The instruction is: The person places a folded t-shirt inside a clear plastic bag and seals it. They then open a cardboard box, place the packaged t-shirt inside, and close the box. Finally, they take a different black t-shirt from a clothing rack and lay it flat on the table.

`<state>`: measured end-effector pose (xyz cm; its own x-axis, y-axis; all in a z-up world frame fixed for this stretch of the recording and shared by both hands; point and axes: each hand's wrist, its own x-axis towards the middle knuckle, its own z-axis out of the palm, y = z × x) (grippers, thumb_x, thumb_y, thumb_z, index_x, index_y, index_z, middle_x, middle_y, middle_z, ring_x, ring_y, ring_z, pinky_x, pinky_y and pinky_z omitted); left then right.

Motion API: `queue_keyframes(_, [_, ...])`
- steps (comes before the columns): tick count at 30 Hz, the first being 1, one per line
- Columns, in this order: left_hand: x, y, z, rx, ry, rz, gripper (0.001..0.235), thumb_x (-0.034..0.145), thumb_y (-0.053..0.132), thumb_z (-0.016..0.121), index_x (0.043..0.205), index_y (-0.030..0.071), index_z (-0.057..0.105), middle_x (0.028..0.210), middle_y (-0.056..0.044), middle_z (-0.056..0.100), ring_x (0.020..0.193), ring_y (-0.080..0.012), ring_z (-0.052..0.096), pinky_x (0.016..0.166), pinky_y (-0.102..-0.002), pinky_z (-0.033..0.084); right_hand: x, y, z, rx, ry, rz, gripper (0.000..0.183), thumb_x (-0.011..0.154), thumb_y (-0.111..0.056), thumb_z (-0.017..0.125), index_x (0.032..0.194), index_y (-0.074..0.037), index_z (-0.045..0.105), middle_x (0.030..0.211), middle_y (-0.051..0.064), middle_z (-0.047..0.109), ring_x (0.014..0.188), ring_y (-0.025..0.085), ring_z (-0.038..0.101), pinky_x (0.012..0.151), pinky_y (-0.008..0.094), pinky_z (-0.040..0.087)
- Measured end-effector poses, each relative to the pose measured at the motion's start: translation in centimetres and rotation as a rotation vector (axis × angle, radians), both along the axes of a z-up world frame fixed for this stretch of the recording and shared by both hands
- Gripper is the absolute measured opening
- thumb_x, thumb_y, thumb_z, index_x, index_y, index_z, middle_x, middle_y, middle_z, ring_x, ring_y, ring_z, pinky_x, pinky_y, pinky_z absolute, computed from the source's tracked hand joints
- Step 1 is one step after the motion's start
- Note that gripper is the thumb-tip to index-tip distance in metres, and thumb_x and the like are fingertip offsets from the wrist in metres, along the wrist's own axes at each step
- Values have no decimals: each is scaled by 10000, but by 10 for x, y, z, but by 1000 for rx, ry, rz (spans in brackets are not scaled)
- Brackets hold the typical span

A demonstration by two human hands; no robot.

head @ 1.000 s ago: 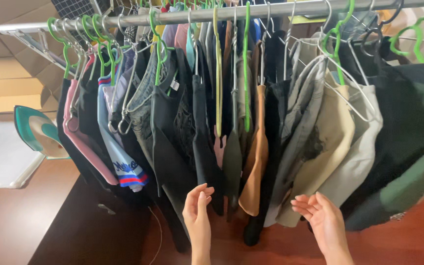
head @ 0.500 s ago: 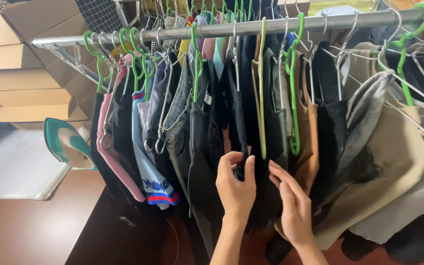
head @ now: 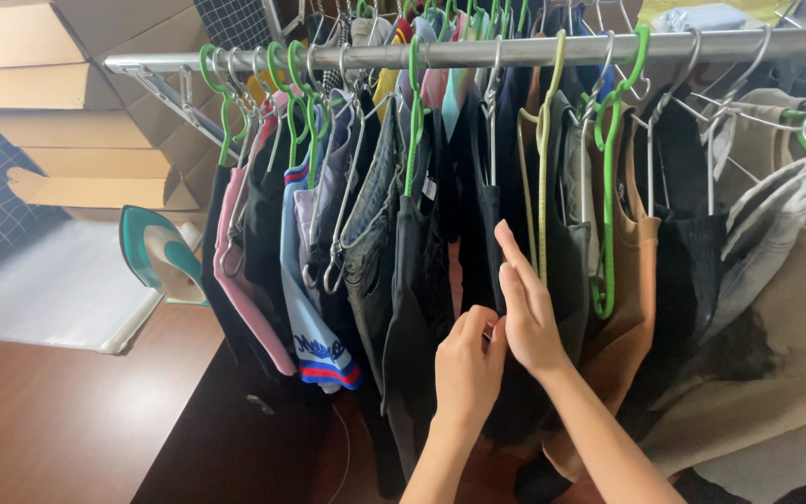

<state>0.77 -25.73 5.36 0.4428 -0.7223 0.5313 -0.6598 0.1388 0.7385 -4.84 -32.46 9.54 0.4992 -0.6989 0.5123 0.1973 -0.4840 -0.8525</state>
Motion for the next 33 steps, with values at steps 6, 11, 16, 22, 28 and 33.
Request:
queue_keyframes(6, [-11,3,-16,51,31,-34,145,858,175,551,758,107,471,666,-14,513,459,-156,438,441,-288,359,8,-27,-3,-140,20,-54,456,930,-179,265,1341,5,197,1426,158,195,1340,229,152,1104,311,123])
queue_keyframes(11, [-17,8,-32,43,33,-50,164,858,161,556,744,100,457,638,-9,492,456,-139,441,427,-274,357,6,-36,-1,-58,151,-139,491,887,-212,361,1335,-34,266,1365,102,361,1044,139,436,979,262,315])
queue_keyframes(16, [-15,13,-60,86,96,-67,196,842,145,567,711,100,428,603,-10,472,467,-136,437,444,-276,359,-2,-45,-5,-68,170,-197,411,848,-227,453,1223,-59,467,1177,98,547,1117,204,502,903,281,418])
queue_keyframes(22, [-11,23,-56,188,13,-96,231,805,145,589,666,131,405,572,16,515,473,-119,498,446,-264,379,-15,-45,-25,-188,365,-264,288,805,-353,531,848,-70,566,834,30,594,870,170,548,781,296,440])
queue_keyframes(28, [0,8,17,-243,-53,-19,135,837,163,446,816,48,514,766,-55,540,700,-183,511,652,-282,417,-27,-42,-20,-235,310,-239,334,844,-304,522,624,-103,369,596,-11,365,583,109,387,608,243,385])
queue_keyframes(33, [0,-14,70,0,-22,-144,395,932,321,285,1202,108,480,1209,-238,444,1148,-424,403,945,-518,325,-36,-35,-9,-271,476,-342,354,830,-293,573,580,-86,432,548,55,491,694,208,574,684,326,489])
